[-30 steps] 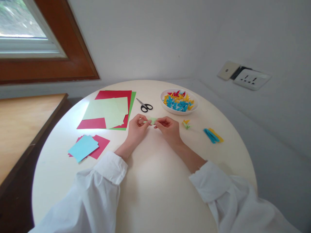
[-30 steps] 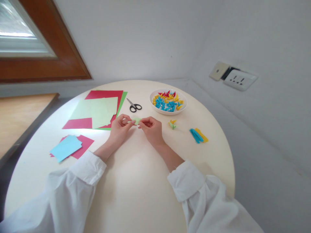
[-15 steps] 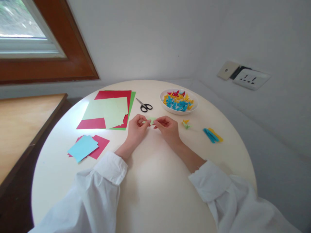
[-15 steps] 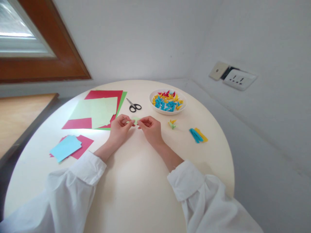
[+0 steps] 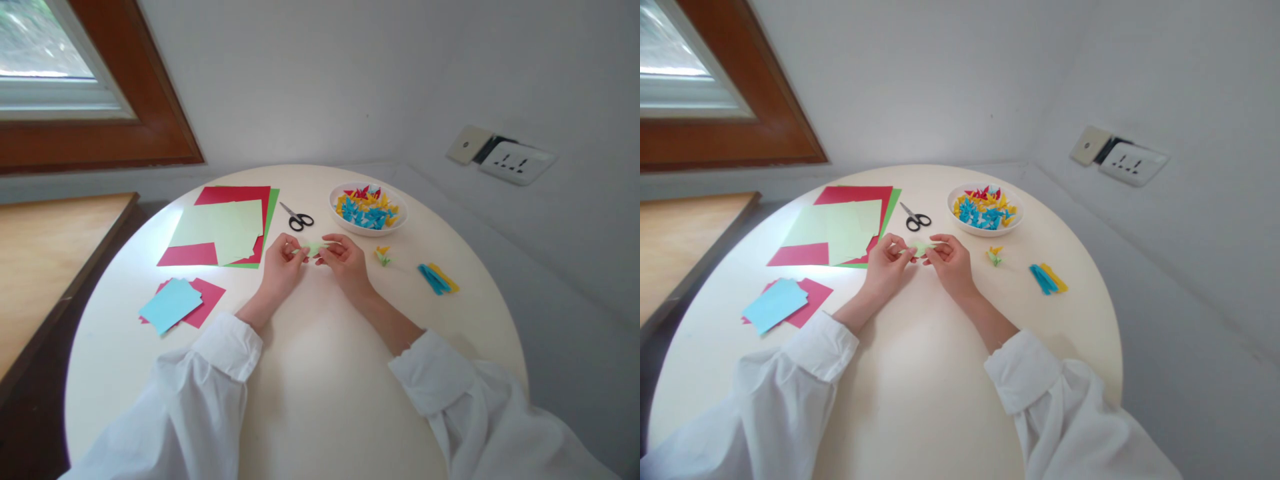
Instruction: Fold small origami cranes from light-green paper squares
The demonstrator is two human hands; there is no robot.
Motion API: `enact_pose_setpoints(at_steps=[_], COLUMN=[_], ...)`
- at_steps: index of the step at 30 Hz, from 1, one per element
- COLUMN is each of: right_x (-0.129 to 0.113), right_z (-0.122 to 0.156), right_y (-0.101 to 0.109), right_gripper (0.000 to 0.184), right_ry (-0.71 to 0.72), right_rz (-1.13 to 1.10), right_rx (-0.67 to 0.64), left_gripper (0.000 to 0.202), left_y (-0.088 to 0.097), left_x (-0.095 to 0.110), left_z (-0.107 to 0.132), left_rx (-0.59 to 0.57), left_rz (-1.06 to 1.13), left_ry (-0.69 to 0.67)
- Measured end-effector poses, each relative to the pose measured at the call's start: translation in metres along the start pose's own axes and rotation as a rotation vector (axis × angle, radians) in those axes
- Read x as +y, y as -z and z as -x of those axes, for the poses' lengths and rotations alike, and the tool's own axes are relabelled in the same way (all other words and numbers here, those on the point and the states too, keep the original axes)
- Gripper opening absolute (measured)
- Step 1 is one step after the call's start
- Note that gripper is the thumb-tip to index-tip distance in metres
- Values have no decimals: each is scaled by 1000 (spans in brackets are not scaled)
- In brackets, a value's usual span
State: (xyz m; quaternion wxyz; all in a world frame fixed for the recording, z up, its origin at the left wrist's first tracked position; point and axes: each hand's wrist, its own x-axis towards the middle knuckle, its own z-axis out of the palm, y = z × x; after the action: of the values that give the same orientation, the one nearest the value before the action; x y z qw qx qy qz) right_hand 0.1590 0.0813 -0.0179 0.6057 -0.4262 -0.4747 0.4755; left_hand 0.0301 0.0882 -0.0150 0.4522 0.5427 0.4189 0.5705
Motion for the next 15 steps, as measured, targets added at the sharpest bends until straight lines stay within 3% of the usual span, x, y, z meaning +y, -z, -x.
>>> enact_pose_setpoints(at_steps=[5,15], right_x=[3,10], right_z=[0,-3], right_y=[0,5], right_gripper=[47,47], right_ry=[-15,-45], right_rz=[38,70], right_rx=[2,-25], left_gripper=[22,26], left_y=[0,0], left_x=[-1,-3], left_z=[0,0], left_rx=[-17,-37], left_rz=[-31,-33], left_ry=[-6,18])
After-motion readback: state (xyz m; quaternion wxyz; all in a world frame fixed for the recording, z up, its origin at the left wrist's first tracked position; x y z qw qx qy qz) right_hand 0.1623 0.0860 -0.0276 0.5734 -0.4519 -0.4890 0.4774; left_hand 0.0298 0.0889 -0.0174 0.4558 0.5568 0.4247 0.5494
